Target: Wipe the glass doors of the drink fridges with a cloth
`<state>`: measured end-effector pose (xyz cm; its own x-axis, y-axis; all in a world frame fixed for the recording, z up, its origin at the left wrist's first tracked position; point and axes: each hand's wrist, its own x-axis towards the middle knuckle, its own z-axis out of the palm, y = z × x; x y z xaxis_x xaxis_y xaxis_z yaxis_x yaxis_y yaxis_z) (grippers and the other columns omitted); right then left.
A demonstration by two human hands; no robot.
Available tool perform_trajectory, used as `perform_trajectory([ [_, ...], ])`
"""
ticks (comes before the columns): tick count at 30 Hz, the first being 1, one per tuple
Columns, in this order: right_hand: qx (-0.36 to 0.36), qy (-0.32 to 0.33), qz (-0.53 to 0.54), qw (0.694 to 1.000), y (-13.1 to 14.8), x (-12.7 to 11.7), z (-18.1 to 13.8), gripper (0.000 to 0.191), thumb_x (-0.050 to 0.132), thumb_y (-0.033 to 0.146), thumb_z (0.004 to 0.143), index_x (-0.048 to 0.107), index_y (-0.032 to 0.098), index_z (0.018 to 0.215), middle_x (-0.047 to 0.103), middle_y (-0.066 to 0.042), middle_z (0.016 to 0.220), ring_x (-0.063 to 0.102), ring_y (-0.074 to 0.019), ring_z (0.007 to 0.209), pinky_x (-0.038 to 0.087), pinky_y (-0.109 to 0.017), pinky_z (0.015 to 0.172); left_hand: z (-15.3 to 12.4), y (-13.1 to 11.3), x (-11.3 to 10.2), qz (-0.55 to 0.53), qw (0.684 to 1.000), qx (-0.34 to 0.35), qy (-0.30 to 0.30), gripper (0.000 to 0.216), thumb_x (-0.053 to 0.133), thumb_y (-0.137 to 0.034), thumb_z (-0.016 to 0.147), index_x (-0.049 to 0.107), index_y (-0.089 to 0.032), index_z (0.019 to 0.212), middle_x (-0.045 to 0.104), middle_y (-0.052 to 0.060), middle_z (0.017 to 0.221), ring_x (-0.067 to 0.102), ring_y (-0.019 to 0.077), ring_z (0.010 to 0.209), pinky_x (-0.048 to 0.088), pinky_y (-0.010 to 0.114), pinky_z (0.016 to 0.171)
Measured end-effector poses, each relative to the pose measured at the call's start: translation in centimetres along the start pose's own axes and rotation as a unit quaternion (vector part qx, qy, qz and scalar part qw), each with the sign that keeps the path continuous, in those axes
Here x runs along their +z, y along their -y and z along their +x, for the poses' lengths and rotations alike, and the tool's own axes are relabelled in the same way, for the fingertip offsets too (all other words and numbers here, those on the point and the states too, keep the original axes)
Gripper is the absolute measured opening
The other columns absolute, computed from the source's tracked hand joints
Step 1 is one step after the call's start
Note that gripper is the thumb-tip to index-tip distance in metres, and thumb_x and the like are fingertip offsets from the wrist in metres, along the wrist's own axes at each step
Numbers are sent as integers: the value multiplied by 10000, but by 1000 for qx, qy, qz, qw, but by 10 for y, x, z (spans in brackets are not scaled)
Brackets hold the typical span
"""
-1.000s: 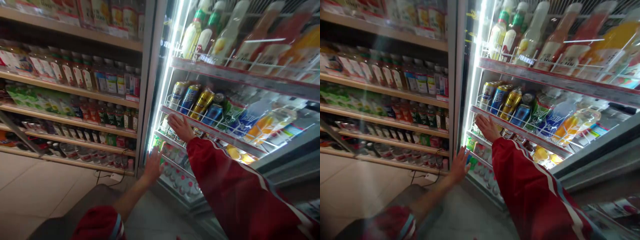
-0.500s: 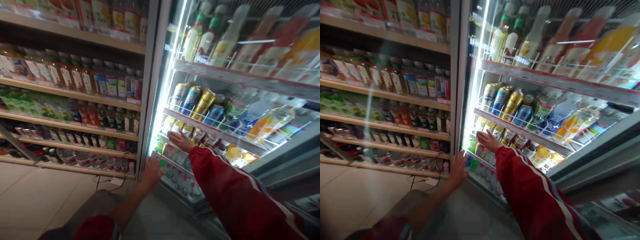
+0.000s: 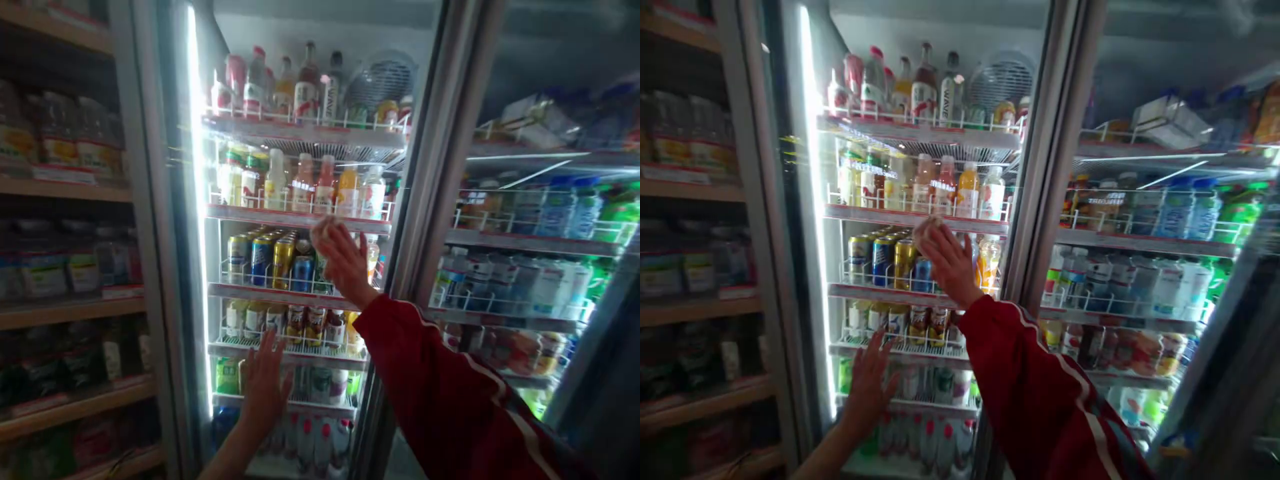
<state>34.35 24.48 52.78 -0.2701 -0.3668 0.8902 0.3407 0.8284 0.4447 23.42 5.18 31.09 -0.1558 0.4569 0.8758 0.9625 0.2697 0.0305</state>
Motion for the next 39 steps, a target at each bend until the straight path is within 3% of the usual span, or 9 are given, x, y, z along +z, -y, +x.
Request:
perform_trajectory([
  [5, 106, -170, -79, 977, -139, -82, -23, 413, 329, 169, 925, 512, 150, 1295, 447, -136, 1418, 381, -277, 1347, 260, -510, 1113, 66, -84, 16, -51, 996, 25, -69, 617, 439, -215, 893, 198, -229, 1460, 274, 125, 1517, 216, 241, 1417, 215, 490, 1143],
  [8, 142, -148, -101, 973, -215, -95, -42, 434, 367, 189, 910, 485, 171, 1327, 450, -130, 1420, 390, -313, 1335, 259, -570, 1089, 106, -135, 28, -70, 993, 48, -76, 597, 433, -223, 896, 211, -228, 1450, 304, 131, 1502, 216, 246, 1417, 226, 496, 1136],
  [11, 122, -87, -98, 984, -254, -86, -54, 484, 398, 188, 885, 439, 213, 1367, 418, -101, 1449, 357, -295, 1360, 191, -587, 1115, 148, -181, 35, -76, 989, 87, -91, 570, 429, -232, 900, 232, -212, 1434, 300, 143, 1501, 192, 249, 1423, 196, 496, 1144],
  [16, 63, -38, -90, 993, -228, -69, -96, 438, 419, 96, 844, 530, 194, 1256, 454, -111, 1427, 285, -228, 1404, 92, -507, 1167, 199, -240, 37, -71, 986, 101, -108, 619, 444, -252, 892, 181, -194, 1449, 262, 148, 1517, 154, 267, 1430, 148, 514, 1153],
  [20, -14, 4, -60, 998, -195, -76, -151, 328, 433, 88, 843, 596, 197, 1106, 567, -87, 1329, 297, -201, 1399, 114, -486, 1172, 205, -263, 44, -50, 989, 100, -98, 636, 450, -219, 877, 181, -178, 1452, 254, 154, 1519, 150, 266, 1431, 140, 515, 1155],
  [23, -38, 12, -56, 998, -210, -86, -151, 345, 438, 101, 853, 589, 228, 1136, 594, -67, 1300, 363, -187, 1366, 66, -479, 1178, 201, -267, 53, -32, 990, 104, -85, 628, 454, -210, 871, 204, -171, 1446, 285, 157, 1505, 173, 261, 1427, 137, 514, 1157],
  [28, 88, -55, -88, 991, -258, -90, -104, 440, 467, 131, 839, 525, 202, 1270, 484, -117, 1404, 331, -235, 1383, 16, -509, 1164, 199, -268, 63, -15, 996, 76, -52, 644, 488, -201, 849, 229, -196, 1439, 284, 138, 1510, 184, 273, 1423, 162, 527, 1153],
  [35, -30, 85, -31, 995, -200, -93, -178, 466, 454, 99, 828, 541, 218, 1270, 536, -78, 1363, 316, -216, 1390, 0, -487, 1178, 191, -271, 74, -5, 994, 88, -59, 586, 464, -219, 867, 274, -167, 1419, 318, 146, 1494, 185, 257, 1425, 173, 512, 1150],
  [39, -72, 85, -25, 993, -213, -100, -175, 455, 462, 99, 832, 548, 244, 1254, 550, -59, 1351, 354, -198, 1370, -12, -484, 1178, 194, -273, 76, -6, 993, 100, -68, 551, 469, -210, 863, 320, -155, 1391, 325, 148, 1490, 193, 257, 1423, 181, 508, 1150],
])
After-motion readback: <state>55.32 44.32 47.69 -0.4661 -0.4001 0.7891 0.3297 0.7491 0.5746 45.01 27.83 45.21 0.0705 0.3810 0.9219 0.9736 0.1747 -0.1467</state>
